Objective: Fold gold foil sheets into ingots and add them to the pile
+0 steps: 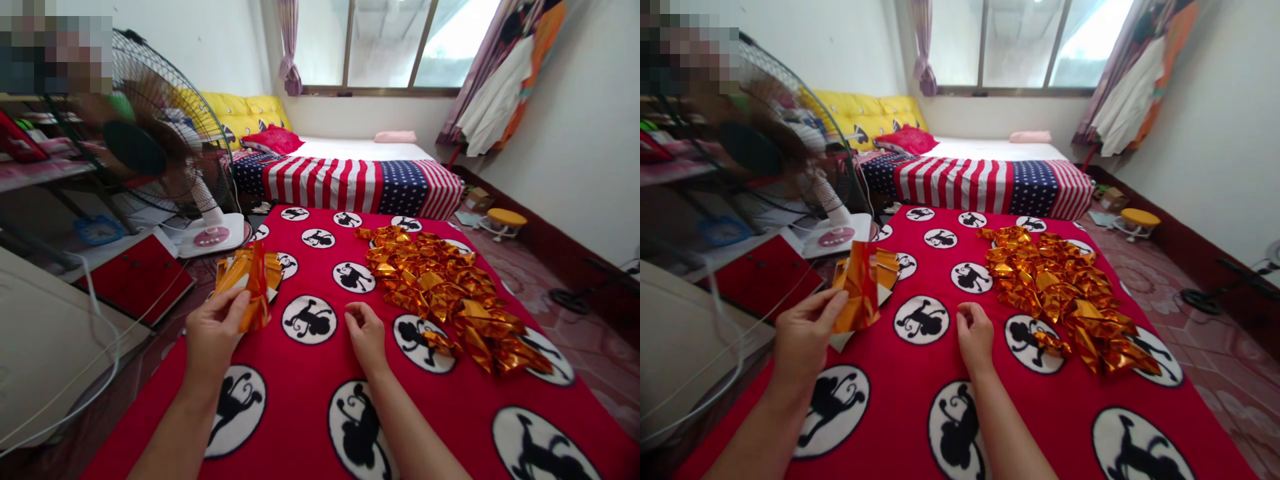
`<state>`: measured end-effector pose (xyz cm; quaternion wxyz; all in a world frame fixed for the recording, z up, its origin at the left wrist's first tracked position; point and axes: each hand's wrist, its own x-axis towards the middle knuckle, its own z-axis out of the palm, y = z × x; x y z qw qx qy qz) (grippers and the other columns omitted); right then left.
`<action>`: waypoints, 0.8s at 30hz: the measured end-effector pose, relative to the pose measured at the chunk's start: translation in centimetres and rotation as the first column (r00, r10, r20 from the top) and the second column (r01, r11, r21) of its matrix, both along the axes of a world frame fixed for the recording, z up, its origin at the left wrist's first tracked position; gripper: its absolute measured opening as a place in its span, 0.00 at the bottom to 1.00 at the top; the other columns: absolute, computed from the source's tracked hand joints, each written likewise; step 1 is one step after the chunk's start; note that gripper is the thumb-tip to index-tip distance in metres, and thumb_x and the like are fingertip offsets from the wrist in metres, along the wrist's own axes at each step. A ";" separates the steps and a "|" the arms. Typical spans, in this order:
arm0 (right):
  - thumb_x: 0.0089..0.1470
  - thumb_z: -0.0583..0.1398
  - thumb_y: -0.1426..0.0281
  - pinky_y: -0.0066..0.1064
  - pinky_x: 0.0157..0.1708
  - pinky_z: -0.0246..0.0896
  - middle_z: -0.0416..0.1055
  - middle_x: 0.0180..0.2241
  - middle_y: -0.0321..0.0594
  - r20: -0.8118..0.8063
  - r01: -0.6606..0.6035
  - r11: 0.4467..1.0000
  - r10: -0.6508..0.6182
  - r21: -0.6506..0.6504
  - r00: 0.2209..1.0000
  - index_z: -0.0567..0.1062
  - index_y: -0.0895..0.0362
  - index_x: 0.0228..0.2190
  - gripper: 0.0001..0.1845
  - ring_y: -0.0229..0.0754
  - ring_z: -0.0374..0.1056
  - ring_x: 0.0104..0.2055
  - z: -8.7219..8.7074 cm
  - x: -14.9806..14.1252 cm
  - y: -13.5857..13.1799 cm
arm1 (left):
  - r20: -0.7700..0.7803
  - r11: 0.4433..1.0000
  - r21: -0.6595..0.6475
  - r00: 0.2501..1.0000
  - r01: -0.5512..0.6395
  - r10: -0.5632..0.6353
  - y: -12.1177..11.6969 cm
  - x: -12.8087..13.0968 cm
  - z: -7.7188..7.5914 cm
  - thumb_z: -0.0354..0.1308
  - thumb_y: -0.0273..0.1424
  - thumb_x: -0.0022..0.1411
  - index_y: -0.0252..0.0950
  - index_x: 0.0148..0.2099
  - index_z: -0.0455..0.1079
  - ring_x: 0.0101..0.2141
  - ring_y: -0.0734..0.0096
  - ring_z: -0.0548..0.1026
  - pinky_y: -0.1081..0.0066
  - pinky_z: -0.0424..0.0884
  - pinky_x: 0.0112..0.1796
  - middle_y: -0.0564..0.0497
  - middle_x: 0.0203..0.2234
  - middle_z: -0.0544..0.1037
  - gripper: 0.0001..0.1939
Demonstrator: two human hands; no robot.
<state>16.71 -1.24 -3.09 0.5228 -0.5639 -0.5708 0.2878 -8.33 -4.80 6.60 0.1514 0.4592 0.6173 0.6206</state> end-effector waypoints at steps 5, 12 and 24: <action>0.55 0.58 0.67 0.33 0.36 0.64 0.75 0.32 0.40 -0.052 -0.008 1.000 0.008 -0.005 0.999 0.74 0.56 0.35 0.07 0.43 0.70 0.33 -0.1 -0.1 0.1 | 0.608 0.948 -0.012 0.755 0.319 -0.246 1.5 5.6 -1.7 0.70 0.41 0.44 0.34 0.34 0.78 0.32 0.64 0.79 0.69 0.75 0.37 0.49 0.28 0.81 0.18; 0.55 0.58 0.64 0.36 0.40 0.65 0.74 0.37 0.42 -0.217 0.109 0.994 -0.105 0.003 0.971 0.72 0.56 0.40 0.12 0.45 0.71 0.38 0.2 0.1 0.1 | 0.543 0.885 -0.187 0.796 0.426 -0.268 3.3 7.7 -7.8 0.67 0.37 0.48 0.32 0.40 0.78 0.39 0.61 0.80 0.65 0.74 0.43 0.43 0.37 0.83 0.18; 0.60 0.56 0.61 0.35 0.40 0.65 0.71 0.40 0.42 -0.147 0.144 0.984 -0.128 0.106 0.981 0.73 0.55 0.41 0.12 0.43 0.69 0.41 0.6 0.3 -0.3 | -0.156 0.905 -0.151 0.895 0.397 -0.419 2.4 7.7 -9.3 0.60 0.23 0.54 0.39 0.39 0.79 0.43 0.61 0.77 0.62 0.75 0.46 0.45 0.41 0.77 0.11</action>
